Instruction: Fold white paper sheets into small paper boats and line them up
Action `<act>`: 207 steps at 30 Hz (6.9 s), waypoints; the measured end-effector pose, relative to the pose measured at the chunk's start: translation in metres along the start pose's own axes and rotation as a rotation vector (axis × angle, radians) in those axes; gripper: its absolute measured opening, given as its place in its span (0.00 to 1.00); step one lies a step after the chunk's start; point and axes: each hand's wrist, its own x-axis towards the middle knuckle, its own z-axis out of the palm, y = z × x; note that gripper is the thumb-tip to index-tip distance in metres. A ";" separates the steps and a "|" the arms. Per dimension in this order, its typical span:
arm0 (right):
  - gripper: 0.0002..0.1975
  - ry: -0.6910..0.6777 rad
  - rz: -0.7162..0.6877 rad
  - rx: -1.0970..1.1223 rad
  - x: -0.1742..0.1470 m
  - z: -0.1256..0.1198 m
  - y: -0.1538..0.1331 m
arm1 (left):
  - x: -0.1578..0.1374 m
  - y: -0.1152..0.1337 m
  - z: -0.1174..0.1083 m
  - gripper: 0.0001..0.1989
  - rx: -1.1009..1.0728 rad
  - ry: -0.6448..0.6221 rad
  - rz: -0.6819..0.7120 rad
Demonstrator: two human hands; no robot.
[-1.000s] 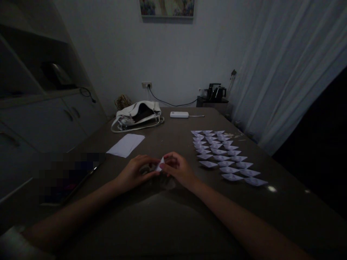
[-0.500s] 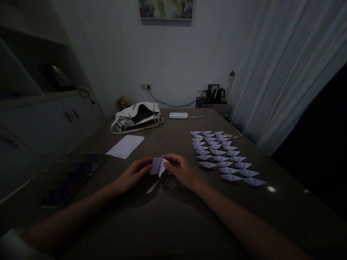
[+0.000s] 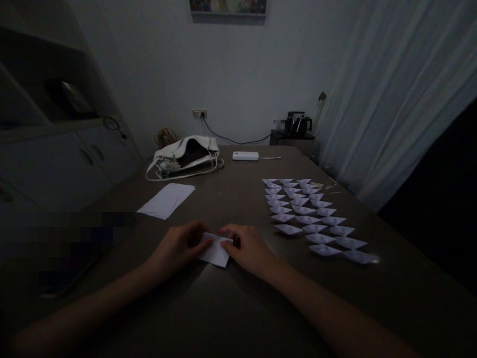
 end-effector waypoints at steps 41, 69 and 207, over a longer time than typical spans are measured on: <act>0.08 -0.039 -0.188 -0.432 -0.006 -0.003 -0.003 | -0.004 0.001 -0.009 0.10 0.106 -0.252 0.276; 0.07 -0.025 -0.093 -0.506 -0.007 -0.005 -0.007 | -0.003 0.004 -0.010 0.12 0.145 -0.280 0.296; 0.05 -0.303 -0.227 -0.169 -0.006 -0.021 -0.009 | -0.006 0.009 -0.009 0.14 0.268 -0.273 0.295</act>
